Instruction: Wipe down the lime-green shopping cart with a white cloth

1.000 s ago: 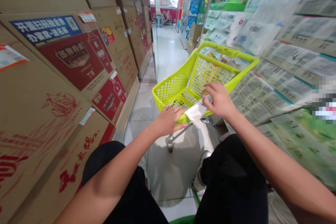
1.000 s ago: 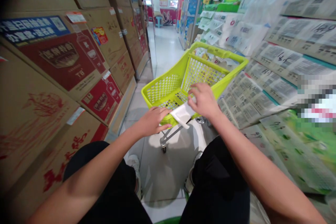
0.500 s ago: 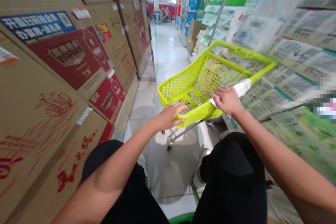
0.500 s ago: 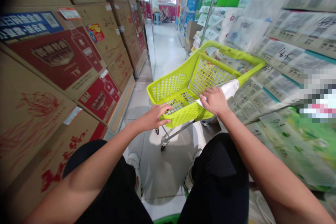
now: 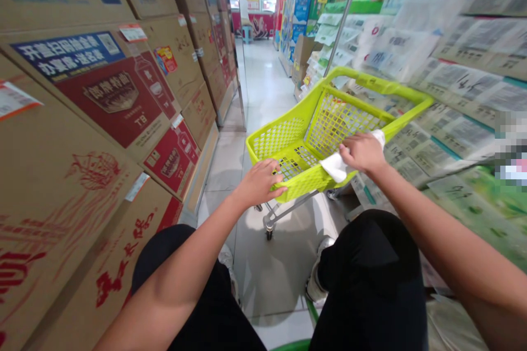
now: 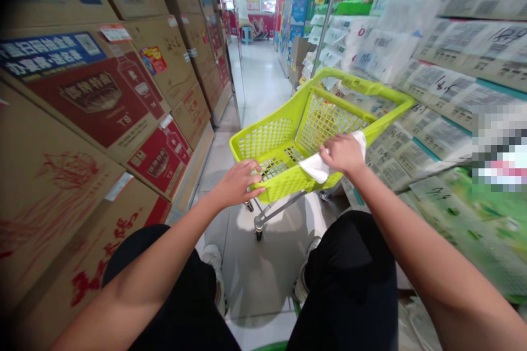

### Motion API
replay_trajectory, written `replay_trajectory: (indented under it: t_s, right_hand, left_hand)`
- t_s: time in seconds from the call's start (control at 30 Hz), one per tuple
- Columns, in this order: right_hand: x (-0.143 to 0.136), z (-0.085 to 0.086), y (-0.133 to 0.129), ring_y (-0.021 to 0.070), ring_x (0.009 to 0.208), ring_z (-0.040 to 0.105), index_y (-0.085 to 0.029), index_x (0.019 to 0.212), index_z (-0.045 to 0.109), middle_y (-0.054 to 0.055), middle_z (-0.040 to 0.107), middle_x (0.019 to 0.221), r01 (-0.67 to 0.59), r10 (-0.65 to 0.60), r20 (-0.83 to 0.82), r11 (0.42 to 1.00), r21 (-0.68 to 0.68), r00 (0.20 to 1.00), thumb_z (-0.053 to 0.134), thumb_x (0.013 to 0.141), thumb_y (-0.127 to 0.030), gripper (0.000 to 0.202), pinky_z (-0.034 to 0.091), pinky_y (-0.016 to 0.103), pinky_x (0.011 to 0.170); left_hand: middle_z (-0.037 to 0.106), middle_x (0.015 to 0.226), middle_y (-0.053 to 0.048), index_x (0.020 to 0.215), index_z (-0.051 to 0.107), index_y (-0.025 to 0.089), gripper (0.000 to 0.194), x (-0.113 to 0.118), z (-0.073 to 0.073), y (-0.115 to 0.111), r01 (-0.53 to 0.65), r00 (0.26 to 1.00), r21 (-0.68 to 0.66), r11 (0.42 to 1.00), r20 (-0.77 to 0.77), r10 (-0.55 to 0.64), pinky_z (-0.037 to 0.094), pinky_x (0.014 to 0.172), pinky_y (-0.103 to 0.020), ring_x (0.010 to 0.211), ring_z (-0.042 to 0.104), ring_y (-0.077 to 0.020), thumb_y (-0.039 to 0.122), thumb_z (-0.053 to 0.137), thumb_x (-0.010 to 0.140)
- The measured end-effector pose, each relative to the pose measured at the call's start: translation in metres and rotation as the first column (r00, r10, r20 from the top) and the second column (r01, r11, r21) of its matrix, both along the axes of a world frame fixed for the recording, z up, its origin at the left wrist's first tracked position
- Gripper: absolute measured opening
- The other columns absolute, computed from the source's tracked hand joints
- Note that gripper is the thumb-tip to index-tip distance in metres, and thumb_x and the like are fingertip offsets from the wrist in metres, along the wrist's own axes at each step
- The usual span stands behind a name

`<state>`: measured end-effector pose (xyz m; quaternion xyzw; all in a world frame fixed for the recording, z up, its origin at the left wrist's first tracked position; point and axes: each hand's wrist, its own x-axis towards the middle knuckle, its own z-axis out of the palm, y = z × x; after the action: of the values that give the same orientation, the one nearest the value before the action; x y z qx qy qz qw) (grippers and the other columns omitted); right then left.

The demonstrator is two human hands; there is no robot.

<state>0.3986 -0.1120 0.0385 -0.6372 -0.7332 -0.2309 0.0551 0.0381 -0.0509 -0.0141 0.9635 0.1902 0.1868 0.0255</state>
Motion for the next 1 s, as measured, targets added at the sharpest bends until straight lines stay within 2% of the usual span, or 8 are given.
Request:
replay_trajectory:
  t_s: [0.27,0.37,0.53,0.6,0.77,0.83,0.93,1.0]
  right_hand:
    - [-0.115,-0.043,-0.027,0.0265,0.091,0.055,-0.02,0.097,0.066,0.009,0.068,0.093,-0.297,0.297,-0.178,0.954,0.026,0.938,0.035,0.107,-0.041,0.038,0.034,0.042,0.086]
    - [-0.053,-0.026,-0.02,0.0243,0.083,0.051,-0.02,0.086,0.063,0.009,0.064,0.084,-0.28,0.277,-0.097,0.96,-0.024,0.956,0.031,0.107,-0.042,0.044,0.032,0.04,0.078]
    - [0.055,0.004,-0.007,0.0261,0.085,0.049,-0.02,0.078,0.061,0.013,0.063,0.082,0.064,-0.059,-0.034,0.981,0.184,0.998,0.037,0.103,-0.04,0.04,0.031,0.042,0.079]
    - [0.021,-0.005,-0.007,0.027,0.084,0.049,-0.02,0.078,0.062,0.012,0.064,0.08,0.08,-0.061,-0.1,0.977,0.199,0.993,0.041,0.101,-0.036,0.035,0.033,0.043,0.08]
    - [-0.165,-0.051,-0.021,0.0288,0.099,0.054,-0.021,0.095,0.068,0.011,0.071,0.1,-0.168,0.195,-0.291,0.979,0.115,0.937,0.04,0.106,-0.034,0.033,0.035,0.046,0.093]
    - [-0.192,-0.053,-0.022,0.0286,0.101,0.055,-0.021,0.101,0.069,0.01,0.071,0.103,-0.273,0.28,-0.272,0.96,0.063,0.921,0.042,0.107,-0.037,0.032,0.035,0.045,0.094]
    - [-0.136,-0.03,-0.012,0.027,0.094,0.056,-0.02,0.098,0.07,0.01,0.07,0.094,-0.307,0.291,-0.218,0.951,-0.04,0.932,0.043,0.106,-0.04,0.034,0.035,0.041,0.087]
    - [-0.06,-0.005,0.0,0.0254,0.084,0.052,-0.019,0.082,0.068,0.011,0.067,0.083,-0.109,0.104,-0.143,0.994,-0.029,0.984,0.038,0.104,-0.034,0.04,0.033,0.041,0.082]
  left_hand:
    - [0.075,0.089,-0.007,0.082,0.072,0.021,0.025,0.005,0.023,0.012,0.013,0.985,-0.105,0.994,-0.17,-0.031,0.045,0.08,-0.037,0.092,0.068,-0.0256,0.046,0.071,0.088]
    - [0.073,0.078,-0.005,0.072,0.07,0.022,0.036,-0.006,0.03,0.016,-0.01,0.98,-0.146,0.989,-0.199,-0.019,0.041,0.071,-0.034,0.078,0.067,-0.0222,0.053,0.067,0.09]
    - [0.071,0.068,-0.007,0.065,0.07,0.022,0.05,-0.011,0.031,0.016,-0.122,0.956,-0.083,0.989,-0.277,0.095,0.034,0.063,-0.034,0.067,0.064,-0.0224,0.065,0.063,0.089]
    - [0.071,0.066,-0.009,0.067,0.072,0.022,0.051,-0.005,0.03,0.013,-0.159,0.943,-0.036,0.987,-0.301,0.142,0.035,0.063,-0.035,0.069,0.067,-0.0258,0.067,0.062,0.088]
    - [0.076,0.074,-0.014,0.072,0.076,0.02,0.047,0.003,0.028,0.012,-0.165,0.933,-0.018,0.986,-0.326,0.15,0.032,0.062,-0.035,0.072,0.071,-0.0295,0.062,0.062,0.086]
    - [0.077,0.075,-0.012,0.071,0.076,0.02,0.044,-0.004,0.028,0.018,-0.163,0.935,-0.051,0.985,-0.326,0.138,0.028,0.06,-0.033,0.07,0.07,-0.0268,0.06,0.062,0.086]
    - [0.074,0.071,-0.006,0.069,0.073,0.022,0.046,-0.021,0.028,0.028,-0.166,0.942,-0.119,0.979,-0.312,0.121,0.022,0.059,-0.031,0.066,0.065,-0.021,0.064,0.063,0.085]
    - [0.071,0.066,-0.003,0.066,0.071,0.022,0.049,-0.032,0.027,0.033,-0.166,0.946,-0.14,0.976,-0.303,0.117,0.02,0.06,-0.031,0.063,0.06,-0.0175,0.068,0.064,0.083]
